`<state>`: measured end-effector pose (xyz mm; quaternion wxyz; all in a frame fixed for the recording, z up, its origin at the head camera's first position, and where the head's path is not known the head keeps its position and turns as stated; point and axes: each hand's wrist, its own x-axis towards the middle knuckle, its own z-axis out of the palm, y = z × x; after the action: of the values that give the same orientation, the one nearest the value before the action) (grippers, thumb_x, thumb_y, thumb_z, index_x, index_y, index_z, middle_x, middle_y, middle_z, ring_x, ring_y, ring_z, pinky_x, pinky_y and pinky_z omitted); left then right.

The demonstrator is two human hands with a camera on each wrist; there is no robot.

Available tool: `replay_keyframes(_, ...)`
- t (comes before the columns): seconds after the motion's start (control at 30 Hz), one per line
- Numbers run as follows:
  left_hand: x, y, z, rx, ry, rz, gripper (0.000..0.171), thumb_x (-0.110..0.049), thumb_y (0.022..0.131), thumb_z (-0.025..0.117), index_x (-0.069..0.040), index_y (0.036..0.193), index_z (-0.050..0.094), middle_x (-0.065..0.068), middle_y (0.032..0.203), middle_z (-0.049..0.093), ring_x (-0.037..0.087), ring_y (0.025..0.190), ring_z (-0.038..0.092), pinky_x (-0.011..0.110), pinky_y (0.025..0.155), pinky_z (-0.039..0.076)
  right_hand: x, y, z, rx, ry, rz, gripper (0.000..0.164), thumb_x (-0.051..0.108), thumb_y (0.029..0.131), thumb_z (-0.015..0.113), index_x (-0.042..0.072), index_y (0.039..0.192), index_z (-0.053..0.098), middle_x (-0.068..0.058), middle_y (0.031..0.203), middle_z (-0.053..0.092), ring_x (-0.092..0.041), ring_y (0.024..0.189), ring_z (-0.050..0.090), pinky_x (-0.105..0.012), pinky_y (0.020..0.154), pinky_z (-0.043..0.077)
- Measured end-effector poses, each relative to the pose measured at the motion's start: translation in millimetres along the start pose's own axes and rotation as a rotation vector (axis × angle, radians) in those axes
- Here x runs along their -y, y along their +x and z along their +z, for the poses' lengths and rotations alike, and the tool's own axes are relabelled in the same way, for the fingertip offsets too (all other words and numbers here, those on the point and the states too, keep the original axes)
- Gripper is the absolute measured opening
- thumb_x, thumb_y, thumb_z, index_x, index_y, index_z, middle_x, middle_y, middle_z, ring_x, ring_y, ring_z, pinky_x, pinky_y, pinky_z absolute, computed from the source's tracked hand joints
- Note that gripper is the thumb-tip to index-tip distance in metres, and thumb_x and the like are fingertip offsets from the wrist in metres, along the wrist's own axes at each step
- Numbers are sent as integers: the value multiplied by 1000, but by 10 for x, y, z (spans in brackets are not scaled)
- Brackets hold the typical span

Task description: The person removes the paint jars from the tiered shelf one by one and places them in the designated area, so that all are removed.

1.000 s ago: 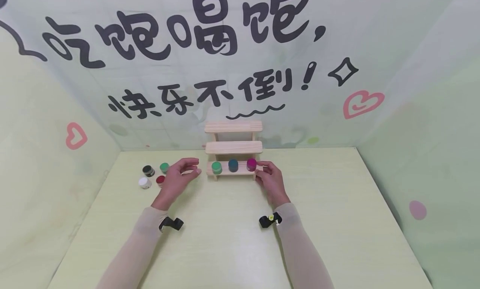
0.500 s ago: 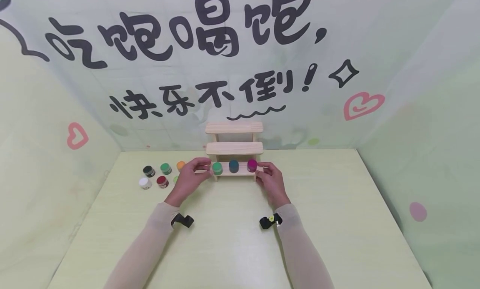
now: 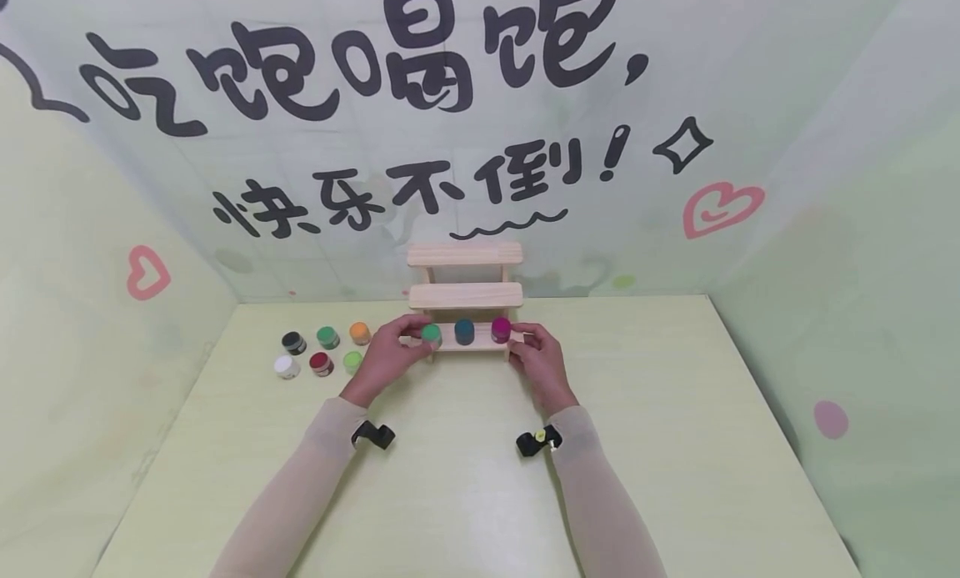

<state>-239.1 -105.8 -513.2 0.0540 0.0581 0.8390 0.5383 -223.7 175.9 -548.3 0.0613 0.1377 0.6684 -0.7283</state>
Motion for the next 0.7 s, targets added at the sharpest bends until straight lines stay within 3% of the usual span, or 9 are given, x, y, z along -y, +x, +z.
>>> replay_keyframes(0.7, 17, -38, -77, 16, 14, -14, 48, -30, 92, 84, -20, 137, 70, 0, 118, 74, 24, 117, 66, 37, 89, 60, 22, -25, 26, -21, -14, 17, 38, 4, 100, 63, 11, 138, 62, -11, 120, 62, -22, 114, 66, -33, 102, 61)
